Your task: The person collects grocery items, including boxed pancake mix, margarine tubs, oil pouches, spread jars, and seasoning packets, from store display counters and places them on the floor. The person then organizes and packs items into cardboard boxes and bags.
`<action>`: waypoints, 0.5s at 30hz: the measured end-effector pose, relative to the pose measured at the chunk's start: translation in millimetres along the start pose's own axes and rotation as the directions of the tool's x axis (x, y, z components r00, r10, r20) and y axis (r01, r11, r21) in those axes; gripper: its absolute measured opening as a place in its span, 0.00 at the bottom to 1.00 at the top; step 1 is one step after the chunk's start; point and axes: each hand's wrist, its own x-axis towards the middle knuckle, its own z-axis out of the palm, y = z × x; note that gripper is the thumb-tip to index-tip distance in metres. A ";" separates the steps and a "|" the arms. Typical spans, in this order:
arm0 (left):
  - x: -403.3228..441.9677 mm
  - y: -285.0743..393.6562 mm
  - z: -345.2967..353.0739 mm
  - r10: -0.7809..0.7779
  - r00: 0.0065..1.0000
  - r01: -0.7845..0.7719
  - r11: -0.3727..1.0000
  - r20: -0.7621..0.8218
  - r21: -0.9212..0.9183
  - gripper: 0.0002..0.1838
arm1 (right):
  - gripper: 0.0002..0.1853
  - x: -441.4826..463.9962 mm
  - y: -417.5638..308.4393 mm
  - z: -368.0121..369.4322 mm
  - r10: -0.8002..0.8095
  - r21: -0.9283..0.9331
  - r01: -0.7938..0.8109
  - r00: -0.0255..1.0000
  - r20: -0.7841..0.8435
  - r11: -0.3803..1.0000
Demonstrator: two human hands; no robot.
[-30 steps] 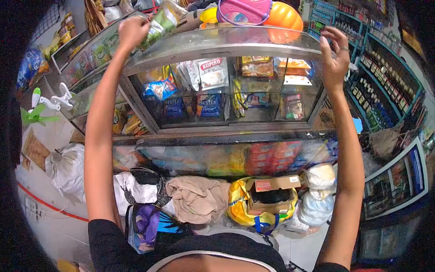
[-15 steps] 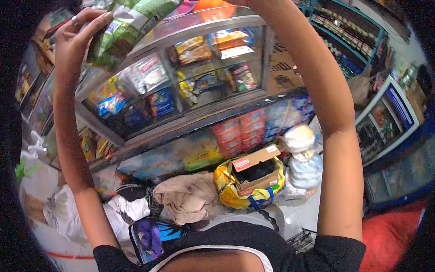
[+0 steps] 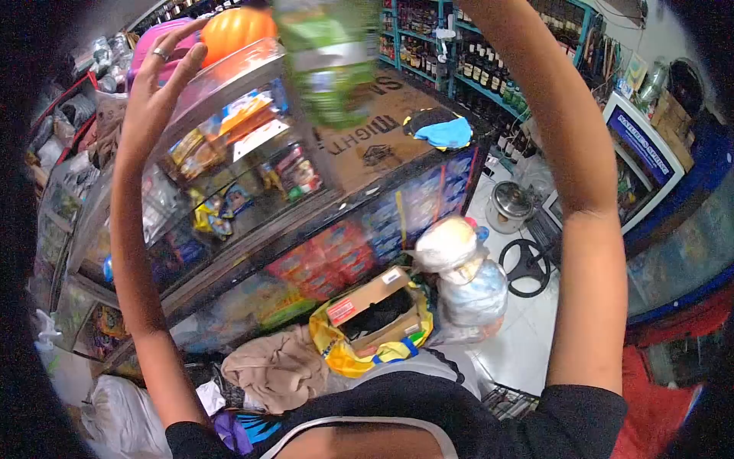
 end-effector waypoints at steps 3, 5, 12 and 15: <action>13.5 -32.5 42.3 0.315 0.923 -0.048 0.667 -0.222 0.744 0.22 | 0.07 -4.7 71.1 -30.3 0.049 -0.272 -0.037 0.998 0.038 0.962; 12.5 -48.6 49.8 0.183 0.957 0.042 0.682 -0.225 0.730 0.27 | 0.10 -7.8 113.8 -44.3 0.113 -0.523 -0.099 0.994 -0.005 0.846; 17.9 -66.7 33.9 0.056 0.973 0.109 0.742 -0.223 0.661 0.28 | 0.10 -1.5 335.8 -66.1 0.254 -0.490 -0.269 0.962 -0.098 0.829; 11.4 -71.7 28.5 -0.064 0.985 0.157 0.706 -0.158 0.690 0.28 | 0.10 -2.2 391.5 -60.1 0.346 -0.291 -0.346 0.937 -0.055 0.892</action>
